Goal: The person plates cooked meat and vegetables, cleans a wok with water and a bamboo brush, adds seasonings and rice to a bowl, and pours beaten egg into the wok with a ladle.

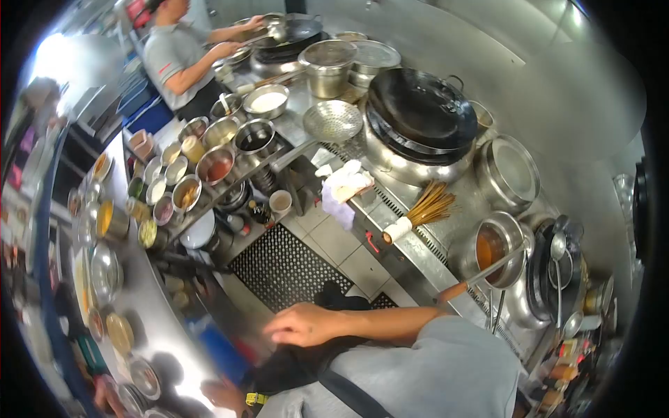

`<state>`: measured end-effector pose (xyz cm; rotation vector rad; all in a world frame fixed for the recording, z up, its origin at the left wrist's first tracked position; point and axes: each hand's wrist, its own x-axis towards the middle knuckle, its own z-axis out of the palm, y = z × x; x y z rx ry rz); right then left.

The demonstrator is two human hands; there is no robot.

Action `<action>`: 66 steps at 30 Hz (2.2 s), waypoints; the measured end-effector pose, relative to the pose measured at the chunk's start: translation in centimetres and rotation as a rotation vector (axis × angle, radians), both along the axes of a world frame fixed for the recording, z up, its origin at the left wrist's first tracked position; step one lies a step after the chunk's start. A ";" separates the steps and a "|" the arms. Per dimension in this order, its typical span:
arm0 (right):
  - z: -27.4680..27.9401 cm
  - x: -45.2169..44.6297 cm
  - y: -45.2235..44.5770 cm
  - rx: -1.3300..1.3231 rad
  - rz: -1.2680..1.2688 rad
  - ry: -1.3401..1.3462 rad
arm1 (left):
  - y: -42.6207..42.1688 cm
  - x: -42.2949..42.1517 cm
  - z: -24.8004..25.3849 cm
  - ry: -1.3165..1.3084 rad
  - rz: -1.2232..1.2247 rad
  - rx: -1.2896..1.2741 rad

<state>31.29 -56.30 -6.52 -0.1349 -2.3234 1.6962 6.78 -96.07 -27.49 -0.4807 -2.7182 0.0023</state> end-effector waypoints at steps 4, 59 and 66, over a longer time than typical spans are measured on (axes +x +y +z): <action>-1.3 3.2 7.3 -0.003 -0.392 -0.029 | 3.6 -1.4 -1.1 0.116 -0.210 0.081; -5.1 17.8 33.0 0.365 -1.819 -0.810 | 82.0 1.5 12.6 -1.682 -1.675 0.259; 4.6 9.5 32.7 -0.898 -1.659 0.094 | 82.9 -9.6 14.9 -1.752 -1.052 0.763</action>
